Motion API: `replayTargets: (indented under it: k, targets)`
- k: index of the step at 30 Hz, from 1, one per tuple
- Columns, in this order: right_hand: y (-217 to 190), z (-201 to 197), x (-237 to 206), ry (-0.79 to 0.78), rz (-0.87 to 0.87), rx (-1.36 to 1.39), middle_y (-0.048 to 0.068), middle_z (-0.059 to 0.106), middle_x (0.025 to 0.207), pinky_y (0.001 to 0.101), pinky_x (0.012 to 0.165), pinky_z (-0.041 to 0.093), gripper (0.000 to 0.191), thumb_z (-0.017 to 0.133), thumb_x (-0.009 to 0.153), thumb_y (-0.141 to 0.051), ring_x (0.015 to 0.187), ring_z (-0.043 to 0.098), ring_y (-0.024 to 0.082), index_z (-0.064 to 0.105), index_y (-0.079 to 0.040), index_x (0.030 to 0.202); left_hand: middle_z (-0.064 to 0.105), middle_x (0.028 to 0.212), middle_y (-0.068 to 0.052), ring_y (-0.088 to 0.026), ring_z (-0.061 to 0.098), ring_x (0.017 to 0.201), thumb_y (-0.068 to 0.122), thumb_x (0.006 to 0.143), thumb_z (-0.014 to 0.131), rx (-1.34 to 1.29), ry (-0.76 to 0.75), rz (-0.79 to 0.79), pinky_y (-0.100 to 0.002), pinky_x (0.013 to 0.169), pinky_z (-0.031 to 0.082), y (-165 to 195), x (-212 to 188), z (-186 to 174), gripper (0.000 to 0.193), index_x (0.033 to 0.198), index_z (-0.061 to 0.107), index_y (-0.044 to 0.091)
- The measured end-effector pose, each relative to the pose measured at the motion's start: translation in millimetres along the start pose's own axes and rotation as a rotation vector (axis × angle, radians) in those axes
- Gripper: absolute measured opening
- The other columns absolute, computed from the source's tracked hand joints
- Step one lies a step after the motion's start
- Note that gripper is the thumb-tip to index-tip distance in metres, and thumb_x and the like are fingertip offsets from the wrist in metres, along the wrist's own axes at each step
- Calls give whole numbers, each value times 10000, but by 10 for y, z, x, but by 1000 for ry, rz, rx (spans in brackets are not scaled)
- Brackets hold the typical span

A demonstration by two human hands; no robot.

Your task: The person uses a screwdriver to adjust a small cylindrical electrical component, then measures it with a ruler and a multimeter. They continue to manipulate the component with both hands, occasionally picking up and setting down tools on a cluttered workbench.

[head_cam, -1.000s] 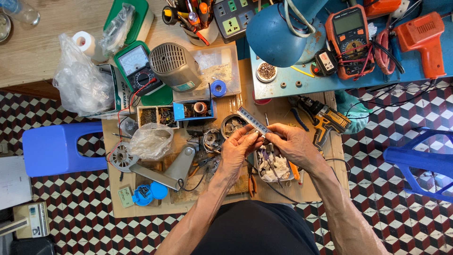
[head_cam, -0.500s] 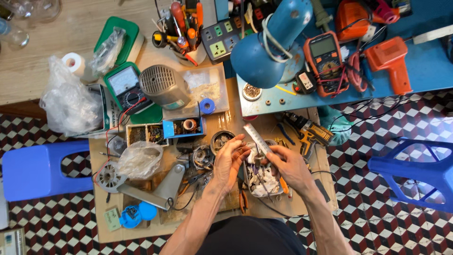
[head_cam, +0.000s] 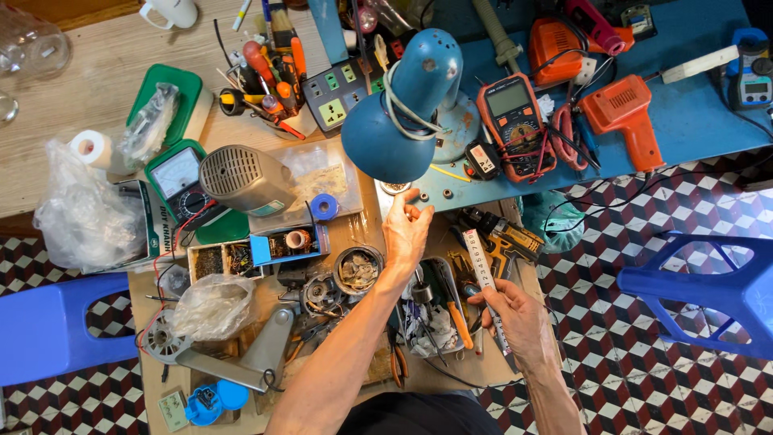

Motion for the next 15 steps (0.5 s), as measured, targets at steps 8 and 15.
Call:
replayTargets:
  k: [8, 15]
  targets:
    - [-123, -33, 129, -40, -3, -22, 34, 618, 637, 187, 430, 379, 306, 612, 984, -228, 482, 494, 56, 742, 20, 1105, 551, 693, 5, -86, 518, 608, 115, 853, 741, -58, 86, -71, -270, 550, 468, 22, 146, 171, 308, 1148, 719, 29]
    - [-316, 75, 79, -35, -87, -144, 61, 644, 697, 202, 464, 392, 323, 613, 1013, -264, 537, 530, 59, 763, 2, 1118, 663, 866, -26, -84, 593, 720, 147, 912, 756, -376, -69, -244, -235, 645, 495, -189, -79, 117, 285, 1133, 728, -31]
Point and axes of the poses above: each hand's wrist, its own x-axis towards the middle knuckle, its own z-axis out of the palm, y = z × x, the point moved 10 cm from there along x, towards the middle knuckle
